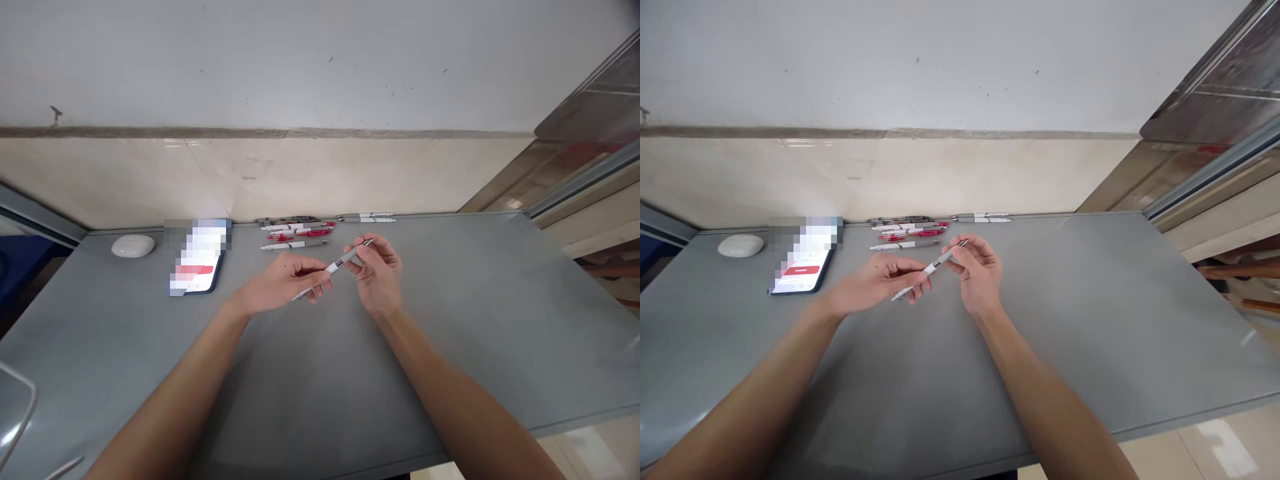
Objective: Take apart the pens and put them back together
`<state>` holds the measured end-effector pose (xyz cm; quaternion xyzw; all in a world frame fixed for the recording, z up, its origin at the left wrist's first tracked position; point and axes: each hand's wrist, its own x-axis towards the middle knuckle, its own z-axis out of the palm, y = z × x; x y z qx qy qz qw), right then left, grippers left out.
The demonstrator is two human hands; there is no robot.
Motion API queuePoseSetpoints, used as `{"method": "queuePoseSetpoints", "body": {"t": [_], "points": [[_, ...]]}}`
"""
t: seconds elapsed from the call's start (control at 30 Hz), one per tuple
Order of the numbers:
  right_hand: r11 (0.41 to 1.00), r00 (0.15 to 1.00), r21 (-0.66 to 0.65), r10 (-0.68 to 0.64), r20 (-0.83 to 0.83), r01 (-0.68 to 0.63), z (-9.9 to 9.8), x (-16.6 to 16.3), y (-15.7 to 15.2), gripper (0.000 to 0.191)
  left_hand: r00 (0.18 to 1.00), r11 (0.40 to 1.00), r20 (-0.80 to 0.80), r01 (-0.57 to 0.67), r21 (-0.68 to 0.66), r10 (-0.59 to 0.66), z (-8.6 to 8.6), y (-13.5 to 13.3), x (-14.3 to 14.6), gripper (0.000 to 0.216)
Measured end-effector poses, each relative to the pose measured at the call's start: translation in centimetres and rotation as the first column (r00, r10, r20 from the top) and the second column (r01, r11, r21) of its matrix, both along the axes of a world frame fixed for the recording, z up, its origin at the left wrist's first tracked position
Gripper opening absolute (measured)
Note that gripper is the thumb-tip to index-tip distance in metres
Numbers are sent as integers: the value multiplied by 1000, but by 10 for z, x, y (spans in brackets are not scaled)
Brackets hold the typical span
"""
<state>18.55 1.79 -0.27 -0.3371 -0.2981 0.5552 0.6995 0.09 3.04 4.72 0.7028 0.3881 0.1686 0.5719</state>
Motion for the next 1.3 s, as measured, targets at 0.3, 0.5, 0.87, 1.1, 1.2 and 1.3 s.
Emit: {"method": "queuePoseSetpoints", "body": {"t": [0.3, 0.5, 0.87, 1.1, 1.2, 1.3], "points": [[999, 998, 18, 37, 45, -38, 1, -1, -2, 13, 998, 999, 43, 44, -31, -42, -2, 0, -2, 35], [999, 997, 0, 34, 62, -34, 1, -1, -1, 15, 999, 998, 22, 51, -47, -50, -2, 0, -3, 38], [989, 988, 56, 143, -51, -140, 0, 1, -2, 14, 994, 984, 61, 100, -145, -92, 6, 1, -4, 37], [969, 959, 91, 243, -144, -232, 1, 4, -4, 22, 984, 950, 93, 169, -263, -150, 9, 1, -1, 39], [976, 971, 76, 212, -110, -204, 0, 3, -3, 24, 987, 963, 79, 157, -220, -143, 7, 2, 0, 38], [985, 982, 69, 165, -90, -159, -1, 3, -1, 22, 992, 986, 58, 117, -119, -111, 4, 3, 2, 34]]}}
